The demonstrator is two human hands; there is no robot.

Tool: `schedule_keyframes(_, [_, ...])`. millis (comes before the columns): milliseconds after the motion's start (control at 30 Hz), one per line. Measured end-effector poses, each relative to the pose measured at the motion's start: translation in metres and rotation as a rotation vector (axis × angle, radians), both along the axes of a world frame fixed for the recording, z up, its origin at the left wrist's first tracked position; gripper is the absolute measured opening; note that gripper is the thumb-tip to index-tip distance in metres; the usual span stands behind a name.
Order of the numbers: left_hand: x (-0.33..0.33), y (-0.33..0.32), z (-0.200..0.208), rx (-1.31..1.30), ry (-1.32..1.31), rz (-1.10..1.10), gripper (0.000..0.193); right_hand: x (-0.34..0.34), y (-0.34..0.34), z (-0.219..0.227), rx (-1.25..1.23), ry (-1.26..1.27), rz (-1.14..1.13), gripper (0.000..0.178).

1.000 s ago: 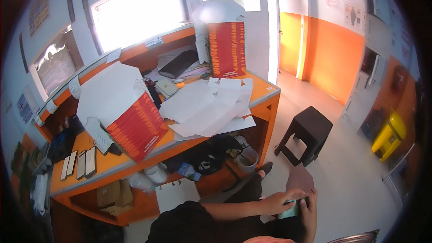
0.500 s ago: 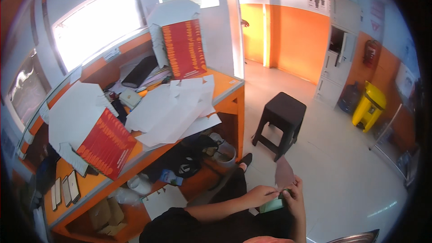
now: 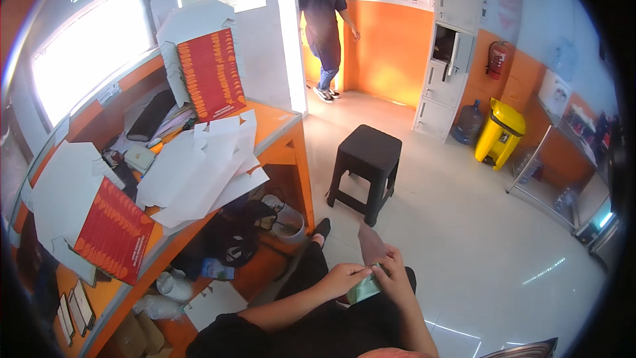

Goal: The person assembles multiple cardboard food boxes by hand by folding them into their final shape and then stacks them together.

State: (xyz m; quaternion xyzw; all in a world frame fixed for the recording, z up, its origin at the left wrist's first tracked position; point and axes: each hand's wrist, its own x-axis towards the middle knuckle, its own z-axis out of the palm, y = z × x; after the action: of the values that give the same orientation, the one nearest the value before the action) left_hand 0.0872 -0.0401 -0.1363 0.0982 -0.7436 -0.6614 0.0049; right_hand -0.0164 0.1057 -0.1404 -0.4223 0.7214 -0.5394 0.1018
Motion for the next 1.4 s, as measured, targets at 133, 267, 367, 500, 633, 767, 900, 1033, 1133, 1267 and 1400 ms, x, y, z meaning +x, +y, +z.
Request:
schedule_keyframes(133, [-0.001,0.000,-0.001,0.052,0.002,0.026,0.032,-0.002,-0.002,0.006,0.025,-0.006,0.015,0.016])
schedule_keyframes(267, [-0.004,-0.002,0.005,0.027,-0.057,0.001,0.031,-0.007,-0.003,-0.001,0.025,0.028,-0.041,0.016])
schedule_keyframes(367, [-0.004,-0.005,0.001,0.105,-0.087,-0.009,0.032,-0.007,-0.004,-0.002,0.014,-0.051,-0.029,0.016])
schedule_keyframes(500, [-0.005,-0.003,0.004,0.137,-0.057,0.012,0.035,-0.009,-0.002,-0.002,0.026,-0.014,0.025,0.014])
schedule_keyframes(633, [-0.008,-0.005,0.004,0.101,-0.095,-0.003,0.033,-0.009,-0.001,0.003,0.043,-0.021,0.061,0.014])
schedule_keyframes(767, [-0.003,-0.009,0.001,0.126,-0.029,0.012,0.036,-0.007,-0.006,0.006,0.060,-0.043,0.094,0.014])
schedule_keyframes(900, [-0.001,-0.018,0.006,-0.107,-0.041,-0.068,0.041,0.001,-0.004,0.013,0.115,-0.030,0.126,0.019])
schedule_keyframes(1033, [-0.004,-0.015,0.010,-0.111,0.001,-0.090,0.039,0.004,0.004,0.027,0.186,-0.048,0.133,0.022])
schedule_keyframes(1133, [-0.007,-0.016,0.005,-0.154,-0.007,-0.098,0.035,0.003,0.007,0.018,0.167,-0.227,0.003,0.023])
schedule_keyframes(1267, [-0.010,-0.005,-0.025,-0.055,0.256,0.086,0.033,0.000,0.006,0.016,0.108,-0.338,0.021,0.022])
schedule_keyframes(1400, [-0.003,-0.006,0.014,0.036,0.114,0.069,0.045,-0.002,0.005,-0.005,0.004,-0.341,-0.039,0.020])
